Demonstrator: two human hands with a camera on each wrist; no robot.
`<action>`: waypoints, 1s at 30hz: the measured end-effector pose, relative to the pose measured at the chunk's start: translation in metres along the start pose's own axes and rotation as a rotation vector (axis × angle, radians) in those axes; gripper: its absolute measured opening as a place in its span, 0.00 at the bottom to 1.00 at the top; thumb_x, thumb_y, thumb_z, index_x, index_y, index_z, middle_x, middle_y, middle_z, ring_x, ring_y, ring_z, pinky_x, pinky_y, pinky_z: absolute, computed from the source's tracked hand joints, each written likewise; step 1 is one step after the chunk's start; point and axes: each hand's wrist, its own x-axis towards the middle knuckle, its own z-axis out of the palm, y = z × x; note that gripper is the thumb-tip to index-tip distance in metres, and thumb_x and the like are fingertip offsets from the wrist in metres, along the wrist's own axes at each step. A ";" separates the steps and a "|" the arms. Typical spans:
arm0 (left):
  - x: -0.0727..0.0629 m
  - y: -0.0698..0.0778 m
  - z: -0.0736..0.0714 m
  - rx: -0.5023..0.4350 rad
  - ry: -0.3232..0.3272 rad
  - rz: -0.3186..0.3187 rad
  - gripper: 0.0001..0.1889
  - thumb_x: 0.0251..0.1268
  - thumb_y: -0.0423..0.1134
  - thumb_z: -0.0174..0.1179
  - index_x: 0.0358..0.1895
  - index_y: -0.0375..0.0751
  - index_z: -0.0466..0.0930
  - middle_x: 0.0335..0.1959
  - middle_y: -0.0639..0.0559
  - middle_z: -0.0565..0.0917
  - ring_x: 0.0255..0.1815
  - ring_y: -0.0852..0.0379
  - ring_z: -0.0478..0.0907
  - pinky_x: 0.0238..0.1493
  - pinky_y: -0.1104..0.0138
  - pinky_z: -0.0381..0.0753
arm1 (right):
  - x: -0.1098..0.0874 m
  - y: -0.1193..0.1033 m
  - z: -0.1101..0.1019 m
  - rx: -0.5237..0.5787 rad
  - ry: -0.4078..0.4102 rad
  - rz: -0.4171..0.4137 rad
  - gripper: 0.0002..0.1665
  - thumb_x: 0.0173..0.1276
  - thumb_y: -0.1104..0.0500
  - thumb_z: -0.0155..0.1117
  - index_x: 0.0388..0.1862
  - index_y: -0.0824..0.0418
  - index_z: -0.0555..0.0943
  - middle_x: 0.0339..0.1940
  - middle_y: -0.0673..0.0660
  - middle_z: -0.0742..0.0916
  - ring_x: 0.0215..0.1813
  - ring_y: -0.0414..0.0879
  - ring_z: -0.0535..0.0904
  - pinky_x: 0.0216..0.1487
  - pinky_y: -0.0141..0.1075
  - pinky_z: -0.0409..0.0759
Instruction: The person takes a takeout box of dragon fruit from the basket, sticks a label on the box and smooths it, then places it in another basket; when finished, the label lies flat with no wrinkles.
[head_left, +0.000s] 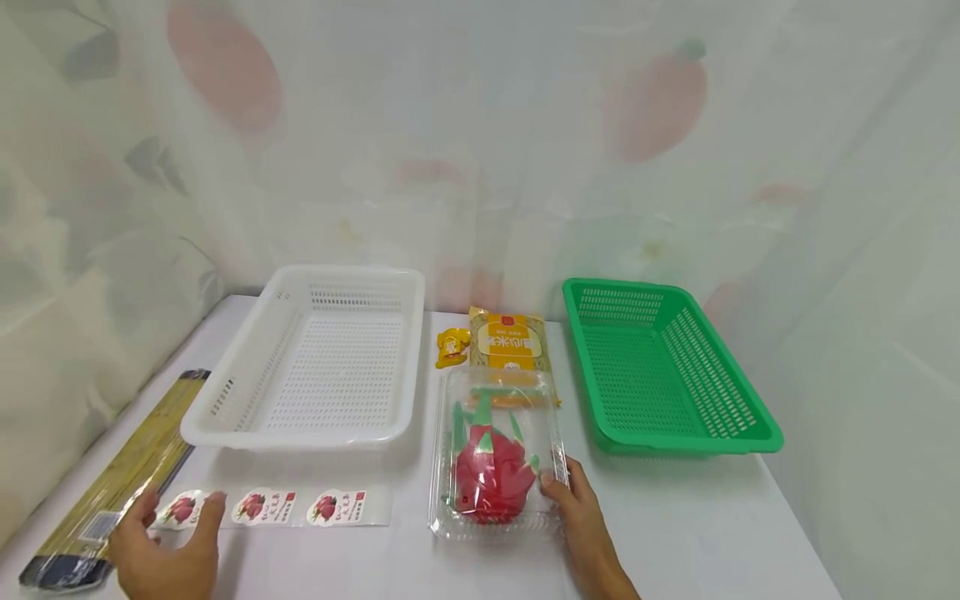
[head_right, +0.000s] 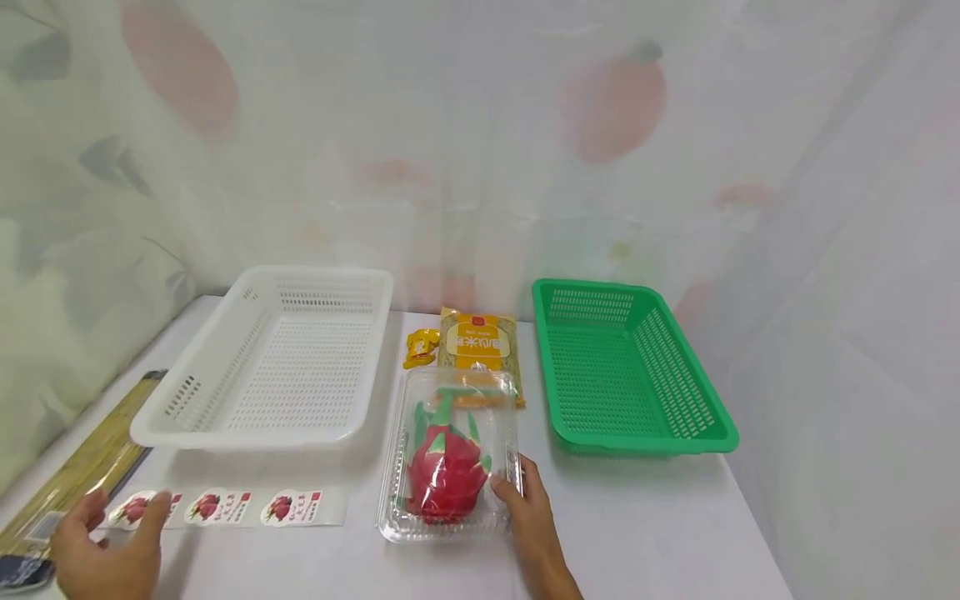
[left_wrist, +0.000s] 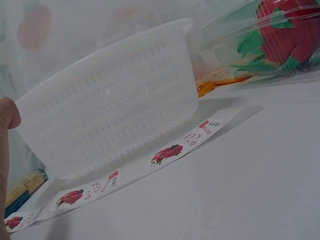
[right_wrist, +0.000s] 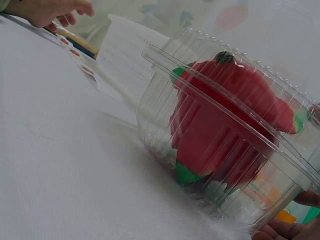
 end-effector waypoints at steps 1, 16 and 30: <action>0.002 -0.001 -0.001 0.017 -0.009 -0.019 0.39 0.52 0.47 0.71 0.69 0.46 0.67 0.54 0.64 0.67 0.60 0.56 0.61 0.56 0.75 0.56 | 0.000 0.000 0.000 -0.004 -0.003 0.001 0.33 0.70 0.47 0.56 0.69 0.59 0.64 0.71 0.62 0.64 0.71 0.56 0.54 0.67 0.62 0.49; 0.019 -0.007 -0.007 0.378 -0.177 -0.153 0.56 0.48 0.65 0.66 0.74 0.34 0.52 0.65 0.23 0.57 0.63 0.23 0.50 0.54 0.36 0.52 | 0.001 0.001 0.000 0.006 -0.008 -0.001 0.33 0.71 0.47 0.56 0.69 0.59 0.64 0.70 0.60 0.66 0.70 0.54 0.55 0.67 0.60 0.49; 0.023 -0.006 -0.008 0.459 -0.201 -0.075 0.54 0.50 0.60 0.67 0.71 0.28 0.52 0.61 0.18 0.58 0.61 0.20 0.49 0.52 0.34 0.49 | 0.001 0.001 -0.001 0.012 -0.007 -0.010 0.32 0.70 0.49 0.56 0.68 0.61 0.65 0.69 0.61 0.67 0.69 0.54 0.56 0.67 0.59 0.49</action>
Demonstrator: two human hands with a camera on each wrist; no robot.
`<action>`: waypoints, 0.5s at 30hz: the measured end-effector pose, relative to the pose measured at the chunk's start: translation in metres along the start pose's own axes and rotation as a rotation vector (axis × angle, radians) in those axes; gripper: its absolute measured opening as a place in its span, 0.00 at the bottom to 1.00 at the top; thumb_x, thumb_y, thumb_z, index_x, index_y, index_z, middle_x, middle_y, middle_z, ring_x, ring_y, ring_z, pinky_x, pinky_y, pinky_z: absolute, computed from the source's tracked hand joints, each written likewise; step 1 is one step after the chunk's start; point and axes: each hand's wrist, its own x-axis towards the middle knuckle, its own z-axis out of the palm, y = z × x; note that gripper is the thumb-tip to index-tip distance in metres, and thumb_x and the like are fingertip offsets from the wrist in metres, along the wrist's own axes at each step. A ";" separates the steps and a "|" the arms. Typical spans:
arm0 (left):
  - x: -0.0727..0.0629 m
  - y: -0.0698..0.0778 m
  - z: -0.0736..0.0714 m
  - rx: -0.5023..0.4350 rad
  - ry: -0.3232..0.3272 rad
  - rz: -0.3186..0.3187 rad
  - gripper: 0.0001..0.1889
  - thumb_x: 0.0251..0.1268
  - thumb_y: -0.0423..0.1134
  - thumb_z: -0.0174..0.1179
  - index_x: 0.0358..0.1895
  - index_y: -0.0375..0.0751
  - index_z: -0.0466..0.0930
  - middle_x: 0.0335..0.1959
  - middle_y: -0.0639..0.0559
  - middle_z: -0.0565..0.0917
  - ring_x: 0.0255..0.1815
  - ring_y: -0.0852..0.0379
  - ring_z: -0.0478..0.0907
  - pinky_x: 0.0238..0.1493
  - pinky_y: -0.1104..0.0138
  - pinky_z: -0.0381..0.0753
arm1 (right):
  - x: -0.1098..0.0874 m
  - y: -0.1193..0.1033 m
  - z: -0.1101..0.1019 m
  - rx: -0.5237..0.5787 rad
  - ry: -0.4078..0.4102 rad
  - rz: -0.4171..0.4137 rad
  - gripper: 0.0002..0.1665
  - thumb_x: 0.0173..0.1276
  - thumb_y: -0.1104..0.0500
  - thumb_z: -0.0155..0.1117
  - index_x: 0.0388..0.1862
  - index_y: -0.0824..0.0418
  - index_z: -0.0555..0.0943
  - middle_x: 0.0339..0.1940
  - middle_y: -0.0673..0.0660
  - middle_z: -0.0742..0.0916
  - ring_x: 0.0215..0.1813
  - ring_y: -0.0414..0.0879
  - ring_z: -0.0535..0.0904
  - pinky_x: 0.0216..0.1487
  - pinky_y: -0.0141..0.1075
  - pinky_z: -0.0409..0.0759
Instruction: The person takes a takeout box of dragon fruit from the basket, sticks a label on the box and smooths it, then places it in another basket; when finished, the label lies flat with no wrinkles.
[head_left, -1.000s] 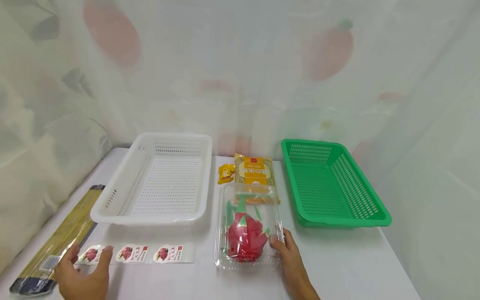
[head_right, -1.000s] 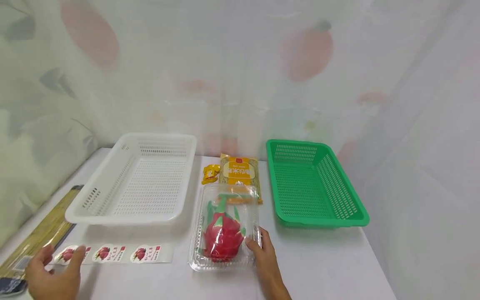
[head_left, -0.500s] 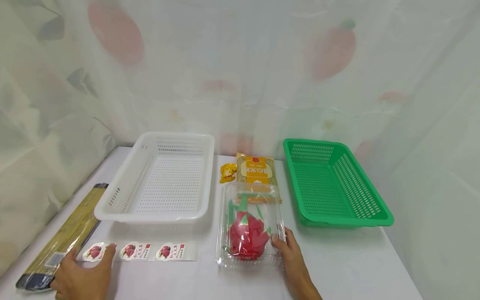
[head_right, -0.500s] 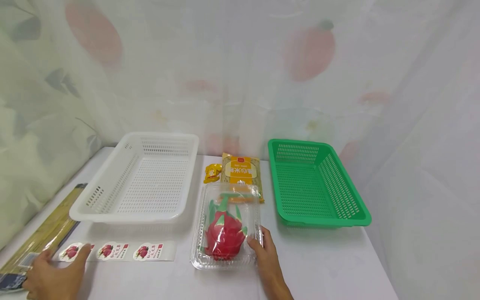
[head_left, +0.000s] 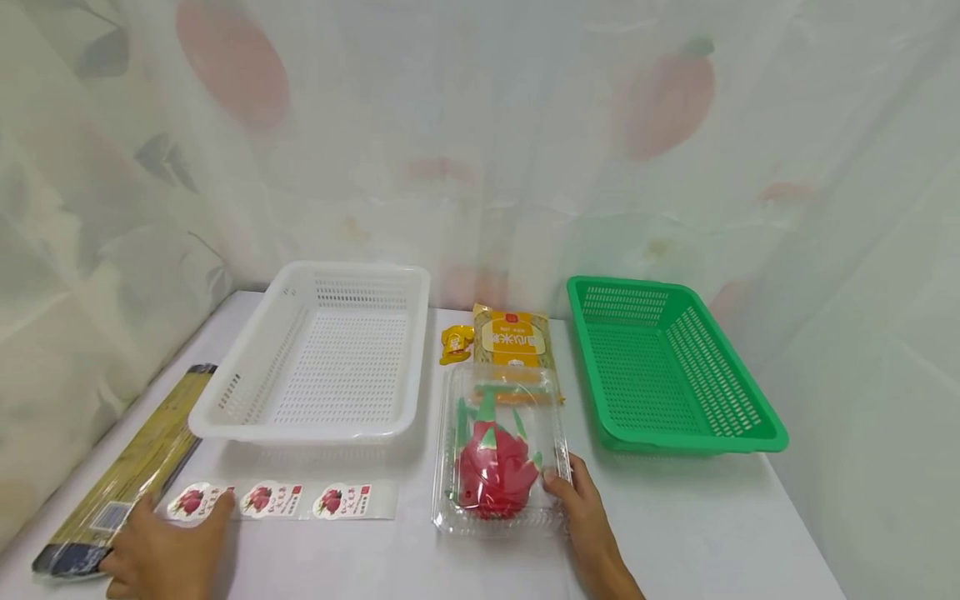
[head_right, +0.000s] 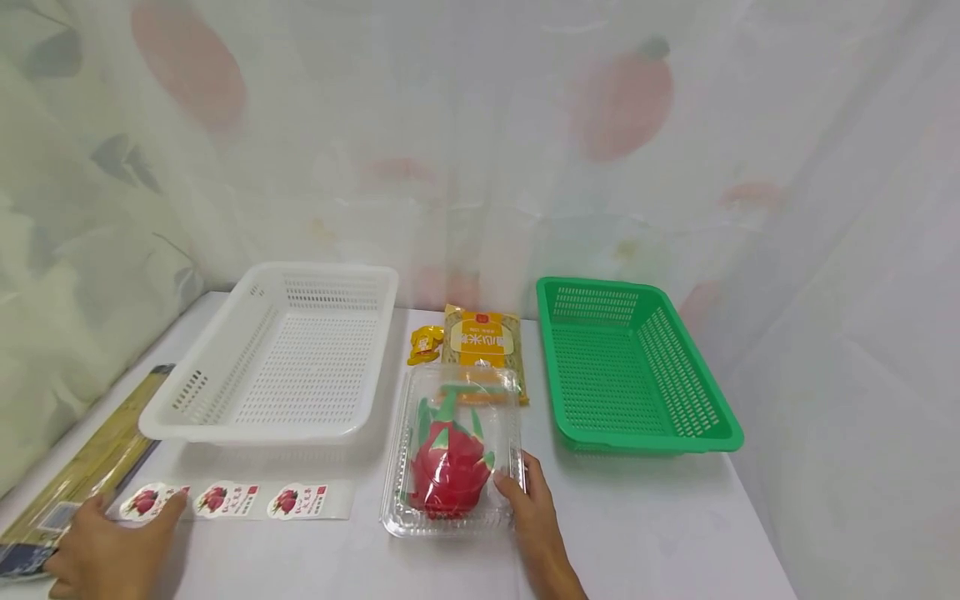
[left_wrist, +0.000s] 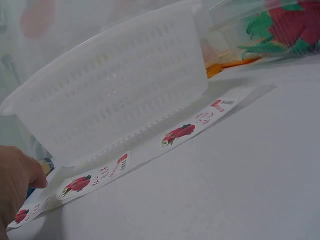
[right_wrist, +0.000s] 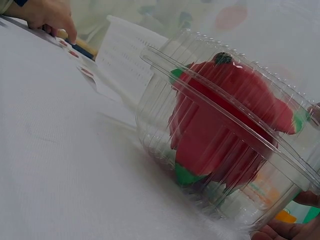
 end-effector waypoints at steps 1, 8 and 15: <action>0.000 -0.001 0.000 0.021 -0.001 0.003 0.54 0.50 0.60 0.67 0.71 0.28 0.51 0.61 0.18 0.58 0.61 0.20 0.49 0.51 0.34 0.49 | 0.000 0.000 0.000 0.001 -0.002 -0.002 0.32 0.70 0.49 0.56 0.68 0.61 0.65 0.69 0.61 0.67 0.69 0.54 0.56 0.66 0.58 0.50; 0.001 -0.003 0.001 -0.028 0.027 -0.020 0.52 0.50 0.58 0.67 0.71 0.29 0.53 0.61 0.17 0.58 0.61 0.21 0.49 0.52 0.34 0.48 | -0.001 0.000 0.001 -0.006 -0.003 -0.007 0.31 0.70 0.49 0.57 0.67 0.61 0.66 0.67 0.60 0.68 0.67 0.53 0.57 0.65 0.56 0.52; 0.005 0.003 0.004 -0.021 -0.035 0.017 0.50 0.51 0.53 0.68 0.70 0.28 0.52 0.58 0.12 0.54 0.61 0.18 0.46 0.51 0.32 0.44 | -0.001 -0.002 0.000 0.008 -0.002 0.002 0.31 0.70 0.50 0.56 0.68 0.61 0.65 0.68 0.61 0.67 0.69 0.53 0.56 0.67 0.57 0.50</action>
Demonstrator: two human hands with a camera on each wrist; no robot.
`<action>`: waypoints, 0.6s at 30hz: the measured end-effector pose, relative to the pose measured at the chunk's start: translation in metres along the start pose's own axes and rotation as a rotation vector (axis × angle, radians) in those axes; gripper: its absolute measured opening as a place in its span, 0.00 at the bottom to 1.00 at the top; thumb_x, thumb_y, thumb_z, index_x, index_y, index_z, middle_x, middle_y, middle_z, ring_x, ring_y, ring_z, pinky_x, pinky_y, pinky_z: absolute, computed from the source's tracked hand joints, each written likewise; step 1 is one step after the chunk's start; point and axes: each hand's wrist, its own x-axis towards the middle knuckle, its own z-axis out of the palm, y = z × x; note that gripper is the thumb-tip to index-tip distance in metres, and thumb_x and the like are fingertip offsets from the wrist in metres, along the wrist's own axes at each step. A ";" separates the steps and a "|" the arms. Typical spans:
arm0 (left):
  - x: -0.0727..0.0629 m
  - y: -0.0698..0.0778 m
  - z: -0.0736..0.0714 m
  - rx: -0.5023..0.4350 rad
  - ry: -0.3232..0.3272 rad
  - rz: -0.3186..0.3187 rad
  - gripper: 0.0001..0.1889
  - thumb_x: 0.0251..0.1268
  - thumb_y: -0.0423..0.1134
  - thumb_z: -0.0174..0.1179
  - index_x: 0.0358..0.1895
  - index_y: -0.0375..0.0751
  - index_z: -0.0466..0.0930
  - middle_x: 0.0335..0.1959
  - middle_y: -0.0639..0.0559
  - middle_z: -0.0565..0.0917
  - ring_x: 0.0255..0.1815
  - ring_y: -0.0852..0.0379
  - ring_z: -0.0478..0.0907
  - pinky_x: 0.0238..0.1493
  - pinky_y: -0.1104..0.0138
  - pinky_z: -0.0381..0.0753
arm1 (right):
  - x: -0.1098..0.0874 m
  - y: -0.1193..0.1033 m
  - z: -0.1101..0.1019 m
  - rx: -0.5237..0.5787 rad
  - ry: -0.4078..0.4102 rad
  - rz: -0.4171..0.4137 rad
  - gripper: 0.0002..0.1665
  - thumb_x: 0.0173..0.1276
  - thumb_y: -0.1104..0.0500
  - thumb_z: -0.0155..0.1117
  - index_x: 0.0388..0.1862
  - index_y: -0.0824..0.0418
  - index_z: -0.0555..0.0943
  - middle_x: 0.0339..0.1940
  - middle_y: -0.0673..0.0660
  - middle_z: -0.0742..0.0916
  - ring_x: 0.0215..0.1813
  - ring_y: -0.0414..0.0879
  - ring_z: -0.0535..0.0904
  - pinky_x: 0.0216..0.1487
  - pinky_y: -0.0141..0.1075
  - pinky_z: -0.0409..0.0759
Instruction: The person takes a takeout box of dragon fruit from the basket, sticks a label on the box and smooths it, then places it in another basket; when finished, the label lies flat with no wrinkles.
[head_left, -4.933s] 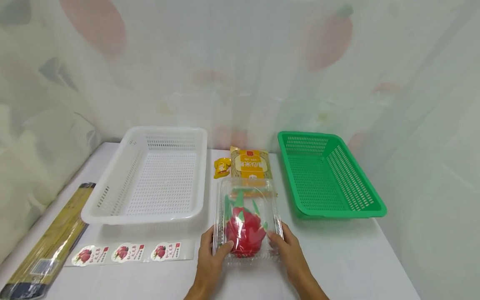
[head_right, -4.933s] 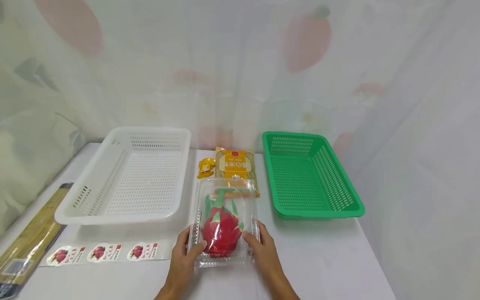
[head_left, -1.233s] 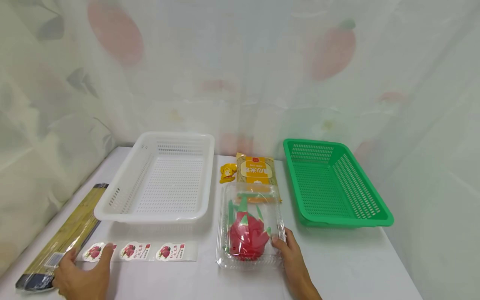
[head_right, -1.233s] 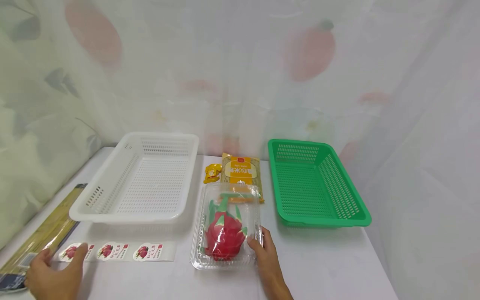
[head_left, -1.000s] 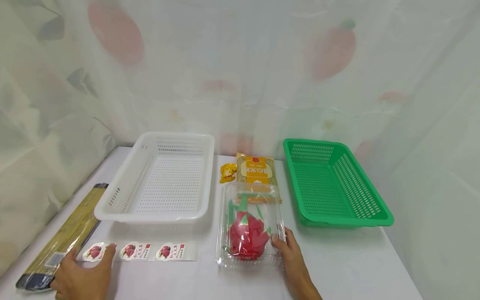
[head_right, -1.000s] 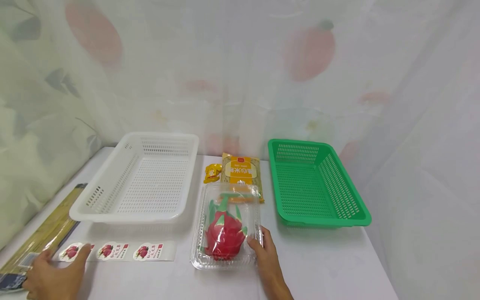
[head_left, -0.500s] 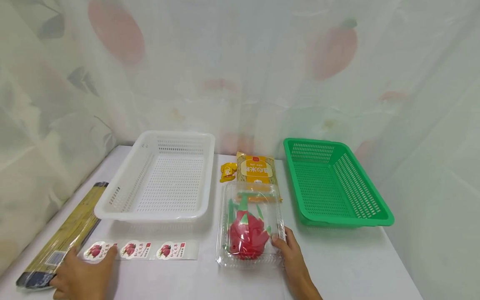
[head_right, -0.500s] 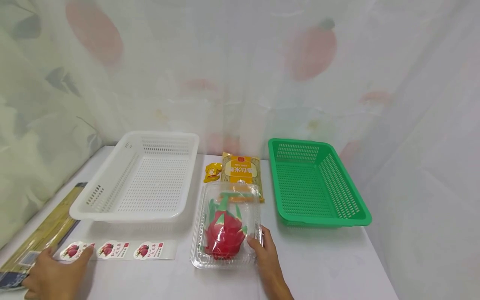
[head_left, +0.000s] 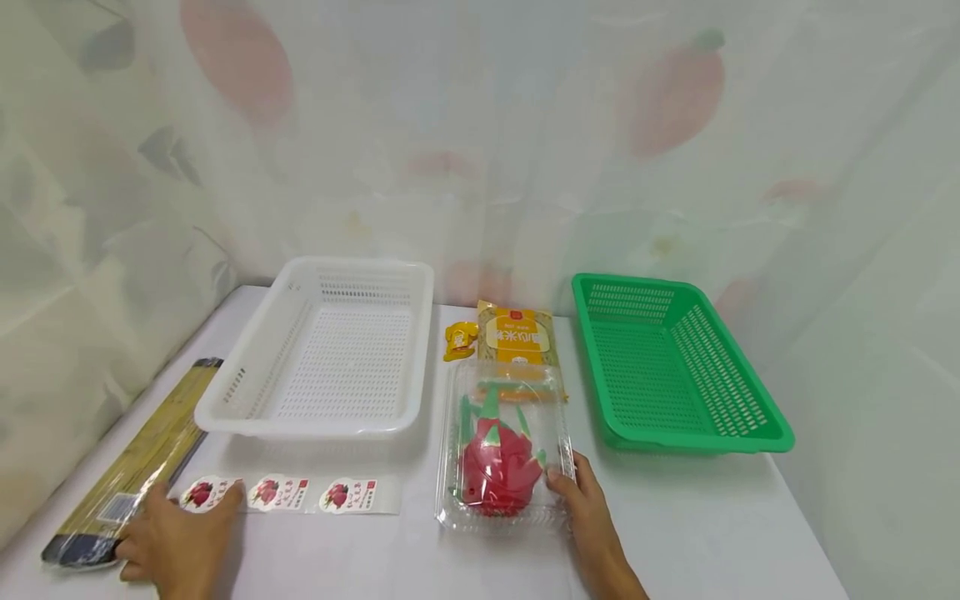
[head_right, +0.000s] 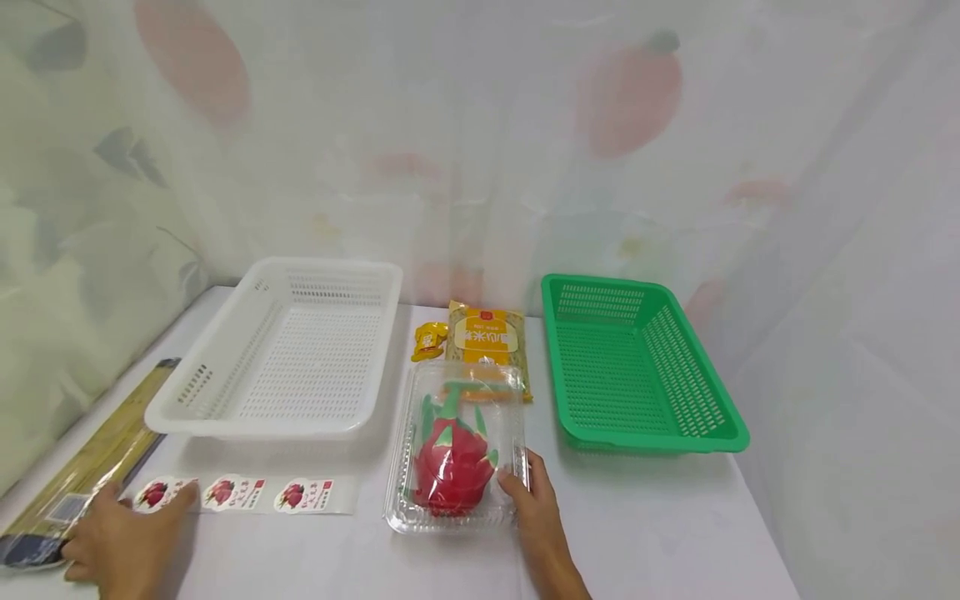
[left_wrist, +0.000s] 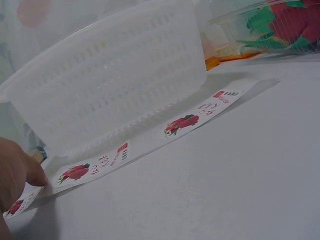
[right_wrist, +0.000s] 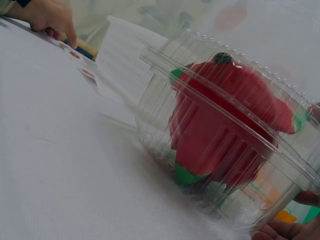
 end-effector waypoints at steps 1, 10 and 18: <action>0.000 0.001 0.000 0.016 -0.010 0.004 0.50 0.51 0.52 0.68 0.69 0.27 0.51 0.57 0.11 0.53 0.60 0.18 0.46 0.51 0.32 0.44 | 0.000 0.000 0.000 -0.001 -0.001 0.003 0.31 0.70 0.49 0.56 0.68 0.60 0.65 0.68 0.60 0.67 0.69 0.53 0.56 0.66 0.57 0.50; -0.002 0.003 0.002 0.113 -0.030 0.044 0.49 0.50 0.54 0.67 0.62 0.23 0.49 0.54 0.11 0.51 0.57 0.18 0.45 0.50 0.31 0.44 | 0.001 0.000 0.000 -0.006 0.008 -0.011 0.30 0.70 0.50 0.57 0.66 0.61 0.66 0.66 0.60 0.69 0.66 0.52 0.59 0.64 0.54 0.53; 0.000 0.004 0.002 0.040 -0.001 0.083 0.45 0.52 0.47 0.67 0.63 0.21 0.52 0.57 0.11 0.54 0.60 0.17 0.45 0.51 0.30 0.43 | 0.000 0.000 -0.001 -0.001 -0.002 -0.012 0.31 0.71 0.51 0.56 0.68 0.62 0.64 0.68 0.61 0.67 0.69 0.53 0.56 0.66 0.56 0.50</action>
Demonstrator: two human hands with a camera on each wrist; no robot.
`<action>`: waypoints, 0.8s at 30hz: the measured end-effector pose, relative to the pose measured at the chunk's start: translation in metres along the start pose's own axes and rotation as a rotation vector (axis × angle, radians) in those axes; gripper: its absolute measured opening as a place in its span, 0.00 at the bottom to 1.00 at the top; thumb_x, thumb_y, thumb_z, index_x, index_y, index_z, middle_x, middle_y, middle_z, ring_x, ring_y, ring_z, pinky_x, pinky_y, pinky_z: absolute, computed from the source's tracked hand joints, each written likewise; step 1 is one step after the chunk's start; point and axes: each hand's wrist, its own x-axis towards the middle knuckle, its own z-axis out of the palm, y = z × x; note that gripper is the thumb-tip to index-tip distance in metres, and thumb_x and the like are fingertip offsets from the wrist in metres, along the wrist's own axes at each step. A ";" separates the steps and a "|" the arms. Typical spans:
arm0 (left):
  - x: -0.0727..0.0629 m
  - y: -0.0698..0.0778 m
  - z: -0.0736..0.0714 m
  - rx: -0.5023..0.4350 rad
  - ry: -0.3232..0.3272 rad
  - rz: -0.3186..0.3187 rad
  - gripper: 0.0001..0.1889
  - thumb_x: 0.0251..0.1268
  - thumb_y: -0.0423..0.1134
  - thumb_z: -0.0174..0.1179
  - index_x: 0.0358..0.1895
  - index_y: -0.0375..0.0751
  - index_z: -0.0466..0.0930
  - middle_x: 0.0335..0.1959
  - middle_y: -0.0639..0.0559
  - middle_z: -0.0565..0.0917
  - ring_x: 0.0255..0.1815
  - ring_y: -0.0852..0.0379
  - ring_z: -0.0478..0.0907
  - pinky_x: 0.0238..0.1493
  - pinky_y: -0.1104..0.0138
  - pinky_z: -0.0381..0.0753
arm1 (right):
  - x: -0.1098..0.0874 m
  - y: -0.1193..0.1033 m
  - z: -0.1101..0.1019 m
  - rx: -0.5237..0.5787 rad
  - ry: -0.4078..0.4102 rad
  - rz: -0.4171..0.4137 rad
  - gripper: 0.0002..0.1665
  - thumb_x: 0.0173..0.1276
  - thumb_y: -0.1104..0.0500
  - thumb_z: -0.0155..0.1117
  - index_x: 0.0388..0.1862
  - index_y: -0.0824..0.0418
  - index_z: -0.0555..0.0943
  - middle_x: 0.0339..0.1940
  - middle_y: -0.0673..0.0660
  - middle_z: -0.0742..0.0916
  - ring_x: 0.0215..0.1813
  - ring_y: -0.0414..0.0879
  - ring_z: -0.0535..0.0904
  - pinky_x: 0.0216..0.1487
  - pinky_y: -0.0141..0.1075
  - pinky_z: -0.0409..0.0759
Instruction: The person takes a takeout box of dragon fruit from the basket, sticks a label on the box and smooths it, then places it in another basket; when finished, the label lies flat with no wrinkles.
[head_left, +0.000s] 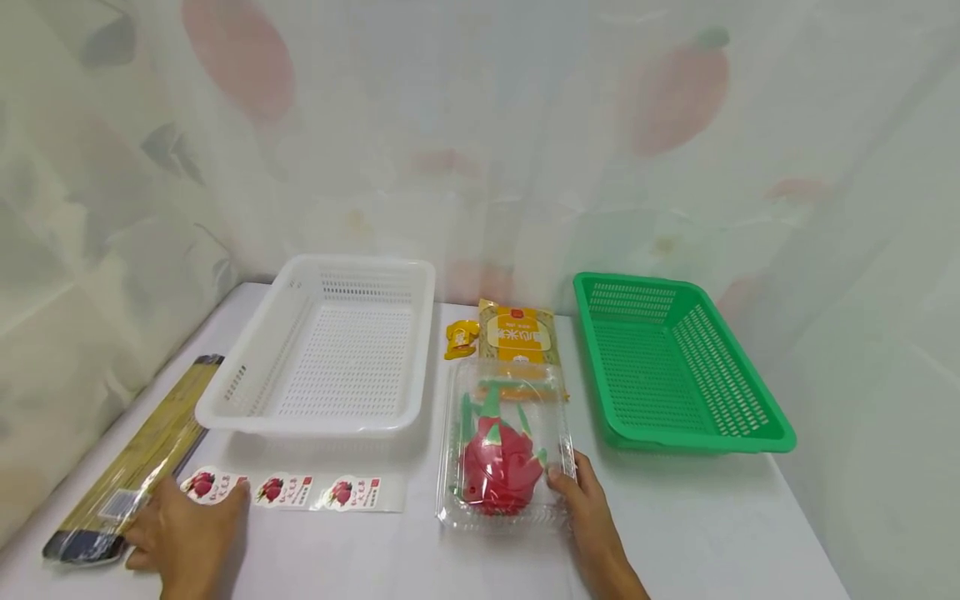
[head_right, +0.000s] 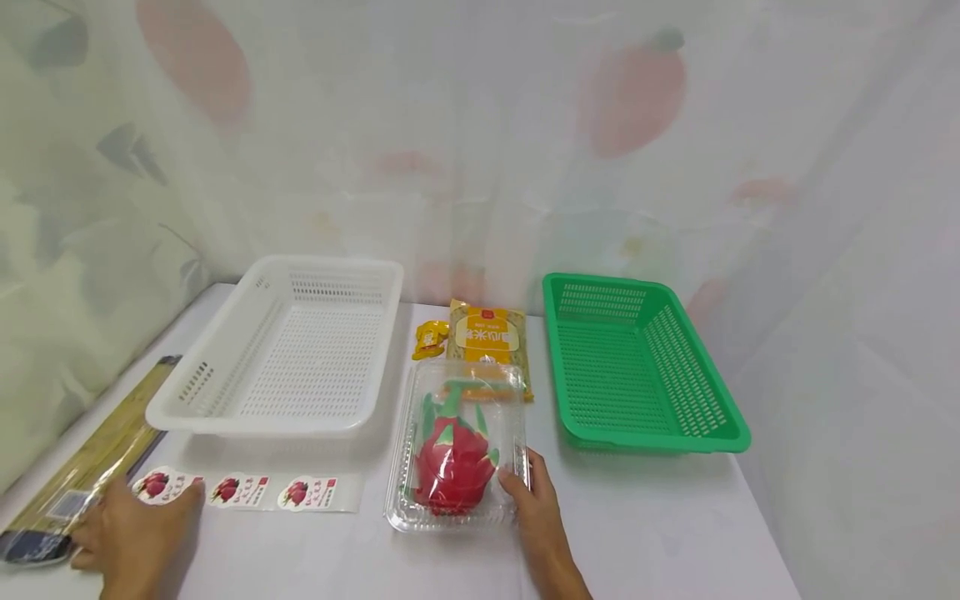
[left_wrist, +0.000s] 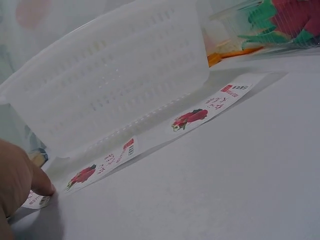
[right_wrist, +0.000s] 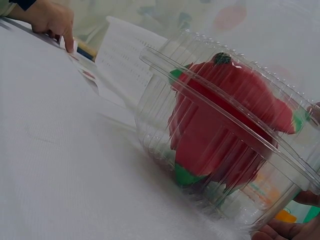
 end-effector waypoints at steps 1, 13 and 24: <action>0.000 0.000 0.001 -0.022 0.008 0.007 0.44 0.52 0.44 0.67 0.65 0.23 0.53 0.59 0.13 0.55 0.61 0.17 0.46 0.52 0.30 0.43 | 0.000 0.000 0.000 -0.003 0.000 0.000 0.31 0.71 0.51 0.56 0.68 0.62 0.64 0.68 0.61 0.67 0.69 0.53 0.56 0.66 0.56 0.49; -0.008 -0.003 0.013 -0.259 0.208 0.113 0.29 0.58 0.32 0.61 0.66 0.42 0.72 0.32 0.36 0.77 0.28 0.60 0.71 0.44 0.61 0.62 | 0.000 0.000 -0.001 0.001 -0.008 -0.004 0.32 0.71 0.51 0.56 0.68 0.63 0.64 0.67 0.61 0.68 0.67 0.53 0.57 0.65 0.55 0.51; -0.021 0.012 0.008 -0.545 0.379 0.267 0.26 0.56 0.26 0.64 0.61 0.42 0.78 0.33 0.72 0.77 0.28 0.73 0.73 0.34 0.83 0.69 | 0.000 -0.001 0.001 -0.011 0.005 0.004 0.30 0.71 0.50 0.56 0.66 0.62 0.66 0.60 0.60 0.71 0.60 0.51 0.63 0.59 0.48 0.59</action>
